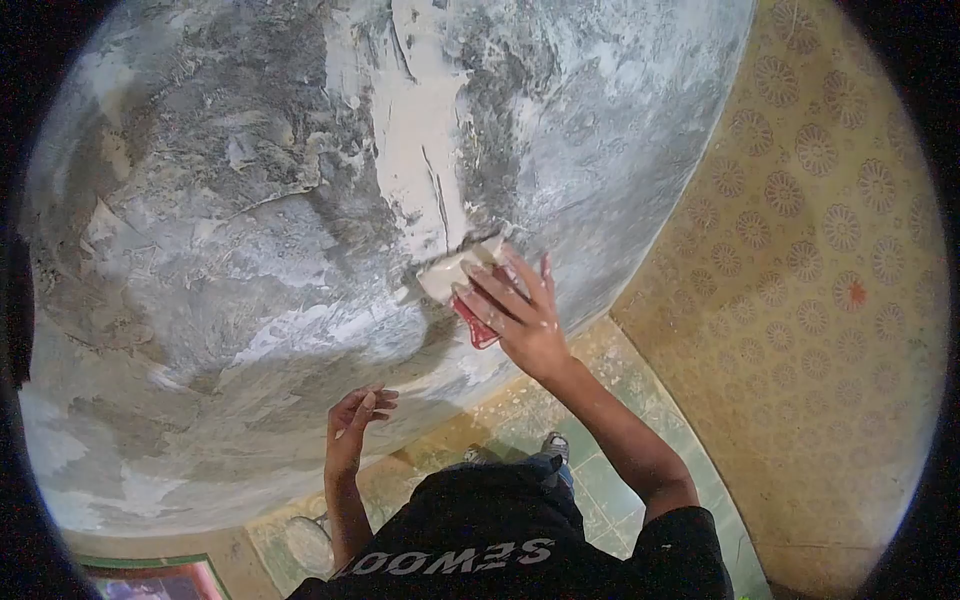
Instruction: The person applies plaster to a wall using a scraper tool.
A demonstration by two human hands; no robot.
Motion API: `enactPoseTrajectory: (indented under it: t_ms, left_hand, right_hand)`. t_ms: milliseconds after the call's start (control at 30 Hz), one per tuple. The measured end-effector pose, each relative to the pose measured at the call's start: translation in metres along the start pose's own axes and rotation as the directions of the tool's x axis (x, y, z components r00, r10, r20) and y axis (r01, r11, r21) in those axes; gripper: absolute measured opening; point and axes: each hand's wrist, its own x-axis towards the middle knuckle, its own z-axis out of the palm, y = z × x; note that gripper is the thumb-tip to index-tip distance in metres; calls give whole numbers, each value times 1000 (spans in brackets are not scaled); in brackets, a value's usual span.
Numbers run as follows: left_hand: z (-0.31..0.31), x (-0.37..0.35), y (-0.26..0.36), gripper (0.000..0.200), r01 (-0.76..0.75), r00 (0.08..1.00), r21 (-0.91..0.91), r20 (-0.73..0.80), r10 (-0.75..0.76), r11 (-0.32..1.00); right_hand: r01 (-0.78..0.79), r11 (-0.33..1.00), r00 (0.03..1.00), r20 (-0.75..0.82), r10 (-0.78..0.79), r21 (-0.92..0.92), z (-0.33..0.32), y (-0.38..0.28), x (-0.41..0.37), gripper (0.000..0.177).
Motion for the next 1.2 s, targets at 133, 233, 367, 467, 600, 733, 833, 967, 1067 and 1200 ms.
enactPoseTrajectory:
  t_ms: [133, 233, 367, 467, 600, 733, 833, 967, 1067, 1200]
  left_hand:
    - [8, 5, 3, 35, 0, 1000, -39, 19, 1, 999]
    - [15, 7, 9, 35, -26, 999, -35, 20, 27, 999]
    - [20, 3, 18, 36, -46, 999, -2, -24, 46, 999]
    - [16, 2, 4, 41, -58, 997, -23, -52, 57, 998]
    - [14, 0, -3, 42, -41, 996, -34, -75, 39, 999]
    - [16, 0, -6, 36, -25, 996, -71, -86, 19, 997]
    - [23, 6, -4, 36, -29, 997, -61, -80, 24, 998]
    - [32, 11, 7, 36, -20, 998, -52, -53, 17, 998]
    - [36, 11, 10, 37, -51, 998, -54, -28, 50, 997]
    - [41, 8, 13, 37, -51, 998, -69, -32, 49, 996]
  right_hand:
    - [-85, 990, 971, -214, 108, 115, -45, 17, 63, 41]
    - [-20, 985, 930, -358, 81, 173, -88, 33, 133, 36]
    - [-216, 872, 925, -193, 327, 440, -123, 41, 173, 31]
    - [-95, 929, 948, -251, 194, 358, -123, 32, 187, 32]
    - [98, 993, 958, -275, -78, 60, -105, 19, 183, 41]
    - [129, 991, 971, -205, -122, 22, -78, 17, 156, 51]
    - [140, 990, 986, -89, -139, 6, -63, 5, 124, 54]
    - [187, 982, 973, 141, -185, -4, -63, 3, 79, 58]
    - [217, 976, 966, 150, -210, -32, -65, 15, 74, 60]
    - [211, 977, 973, -94, -213, -27, -91, 24, 125, 57]
